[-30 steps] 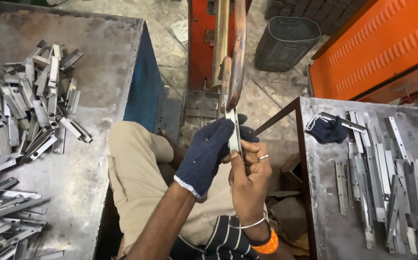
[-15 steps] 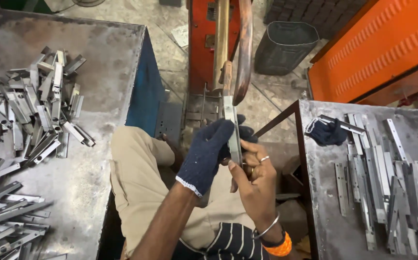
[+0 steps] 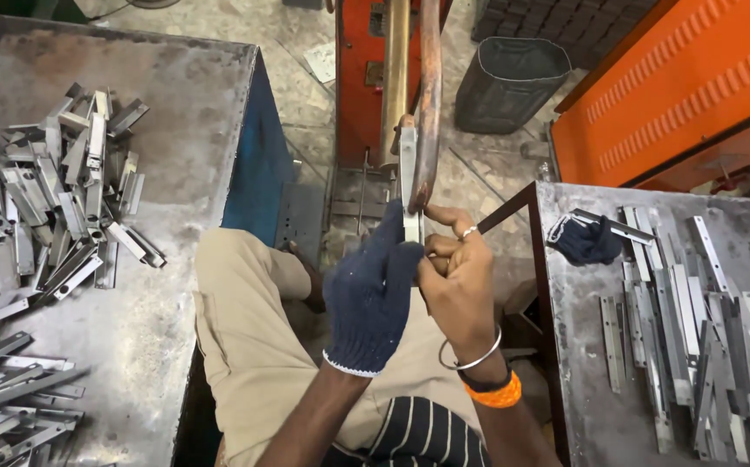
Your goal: The person sits between two tables covered with metal strip parts, picks up individual parts from a pile, turns them over and looks them over by hand, and places them onto the adjacent table. The person repeats this pick-and-check handling one part at a time throughout the episode.
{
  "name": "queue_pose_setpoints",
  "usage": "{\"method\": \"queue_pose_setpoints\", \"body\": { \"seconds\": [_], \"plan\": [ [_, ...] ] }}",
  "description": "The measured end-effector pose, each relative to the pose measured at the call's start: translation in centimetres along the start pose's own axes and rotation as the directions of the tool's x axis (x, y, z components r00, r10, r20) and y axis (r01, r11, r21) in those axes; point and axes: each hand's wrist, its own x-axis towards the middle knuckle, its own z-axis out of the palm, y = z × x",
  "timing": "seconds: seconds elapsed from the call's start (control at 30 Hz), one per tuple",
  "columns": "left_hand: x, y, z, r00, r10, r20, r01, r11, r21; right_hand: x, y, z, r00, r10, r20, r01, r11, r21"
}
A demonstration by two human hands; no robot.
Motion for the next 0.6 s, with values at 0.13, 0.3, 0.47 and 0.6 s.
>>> {"method": "queue_pose_setpoints", "body": {
  "seconds": [0.13,0.3,0.47,0.6],
  "plan": [
    [0.7,0.6,-0.2,0.998,0.037,0.044,-0.040,0.997,0.072,0.5,0.8,-0.5,0.998,-0.051,0.021,0.051,0.998,-0.026],
    [1.0,0.6,0.1,0.998,0.053,0.045,-0.055,0.998,0.038,1.2,0.5,-0.1,0.999,-0.053,0.001,0.053,0.995,-0.086],
    [-0.1,1.1,-0.1,0.998,0.018,0.055,-0.019,1.000,0.017,-0.2,-0.1,0.0,0.997,-0.079,-0.002,0.078,0.981,-0.179],
    [-3.2,1.3,0.0,1.000,-0.002,0.023,0.002,1.000,0.012,-3.3,-0.2,0.4,0.997,-0.069,-0.036,0.055,0.956,-0.289]
  ]
}}
